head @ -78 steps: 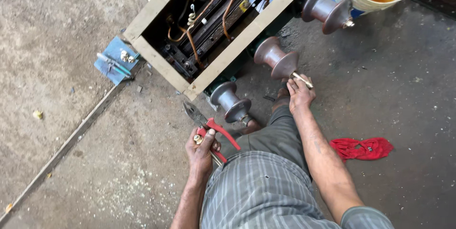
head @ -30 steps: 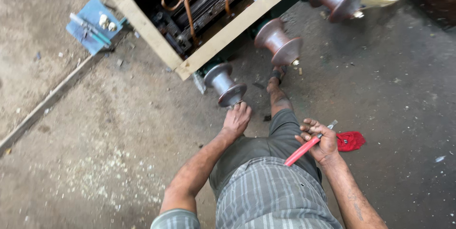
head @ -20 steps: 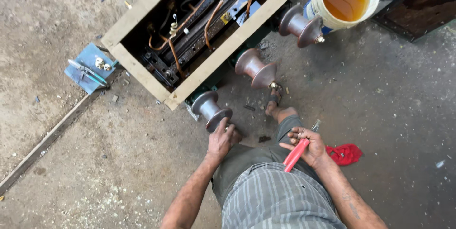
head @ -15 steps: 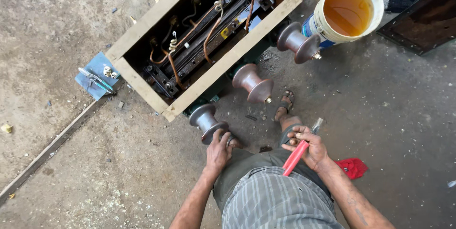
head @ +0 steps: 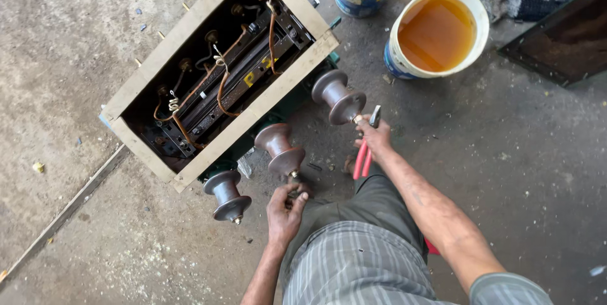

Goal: The person kneels beside an open electrical transformer unit on the ground, cuts a strip of insulating board with pliers, and fits small brass fittings onto the ceramic bushings and copper leads of the unit, tightening them by hand and with pliers.

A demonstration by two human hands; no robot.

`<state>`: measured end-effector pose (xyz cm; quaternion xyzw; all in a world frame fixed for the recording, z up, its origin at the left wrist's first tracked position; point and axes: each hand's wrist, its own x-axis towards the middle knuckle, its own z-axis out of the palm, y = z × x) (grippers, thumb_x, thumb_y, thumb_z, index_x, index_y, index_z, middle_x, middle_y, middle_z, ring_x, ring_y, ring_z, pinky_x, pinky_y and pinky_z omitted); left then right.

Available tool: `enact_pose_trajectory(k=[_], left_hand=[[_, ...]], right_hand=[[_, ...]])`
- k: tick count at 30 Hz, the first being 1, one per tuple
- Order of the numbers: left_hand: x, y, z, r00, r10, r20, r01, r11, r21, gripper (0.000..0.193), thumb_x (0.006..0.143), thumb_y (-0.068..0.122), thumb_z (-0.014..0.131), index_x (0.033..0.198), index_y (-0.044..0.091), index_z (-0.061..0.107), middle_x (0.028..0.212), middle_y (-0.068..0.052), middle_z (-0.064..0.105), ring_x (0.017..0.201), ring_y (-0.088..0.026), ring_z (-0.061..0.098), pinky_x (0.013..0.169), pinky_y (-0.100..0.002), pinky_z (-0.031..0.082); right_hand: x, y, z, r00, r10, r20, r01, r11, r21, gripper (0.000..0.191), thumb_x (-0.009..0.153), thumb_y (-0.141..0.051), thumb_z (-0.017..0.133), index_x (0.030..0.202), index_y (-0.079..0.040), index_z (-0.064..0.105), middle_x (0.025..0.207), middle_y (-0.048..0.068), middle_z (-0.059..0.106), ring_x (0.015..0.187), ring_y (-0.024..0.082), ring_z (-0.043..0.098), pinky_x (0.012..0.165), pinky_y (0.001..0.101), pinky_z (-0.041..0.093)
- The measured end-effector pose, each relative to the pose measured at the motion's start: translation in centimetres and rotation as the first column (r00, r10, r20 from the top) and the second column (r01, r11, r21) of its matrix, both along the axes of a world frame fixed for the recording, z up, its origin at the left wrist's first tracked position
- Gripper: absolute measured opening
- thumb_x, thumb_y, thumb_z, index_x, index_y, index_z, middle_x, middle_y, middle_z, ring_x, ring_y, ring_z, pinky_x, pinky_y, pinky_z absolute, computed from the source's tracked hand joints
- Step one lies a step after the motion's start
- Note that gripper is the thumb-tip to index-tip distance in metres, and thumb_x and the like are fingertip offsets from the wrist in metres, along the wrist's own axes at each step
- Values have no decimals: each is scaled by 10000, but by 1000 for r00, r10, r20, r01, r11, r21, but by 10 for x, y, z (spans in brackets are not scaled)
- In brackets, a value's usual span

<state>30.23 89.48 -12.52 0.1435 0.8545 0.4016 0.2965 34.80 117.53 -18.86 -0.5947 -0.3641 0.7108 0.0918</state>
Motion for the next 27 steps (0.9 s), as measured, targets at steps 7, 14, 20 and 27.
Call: enact_pose_trajectory(k=[7,14,20,27], left_hand=[[30,25,7,987,160,19,-160,987,13,248,881,153,799,1086,26,742,852,-56,674,665,-96,545,608,-273,504],[13,107,-3,919,-262,-295,315,938,146,346,815,132,814,1135,59,701,1020,-127,707,899,-298,652,802,-400,541],[-8,188,7,602,-474,-642,734,644,213,697,593,213,800,1226,-7,605,1149,-230,690,1087,-410,643,930,-509,475],[-6,175,-21,919,-392,-43,382,856,349,274,960,133,668,1225,66,654,1006,-133,739,924,-304,730,790,-408,579]], right_hand=[[-7,15,7,988,-119,-102,109,989,-100,103,823,-85,757,867,-15,696,789,53,675,655,156,641,629,342,641],[37,25,53,990,107,-90,-88,978,190,43,811,-29,715,813,-8,678,805,26,669,684,115,665,655,307,627],[78,42,108,839,539,79,-509,723,467,109,804,-71,791,821,-19,696,749,14,684,680,89,612,616,267,523],[58,64,112,925,328,-190,-336,942,-13,423,840,-141,744,1241,-72,629,923,84,699,630,103,534,686,418,624]])
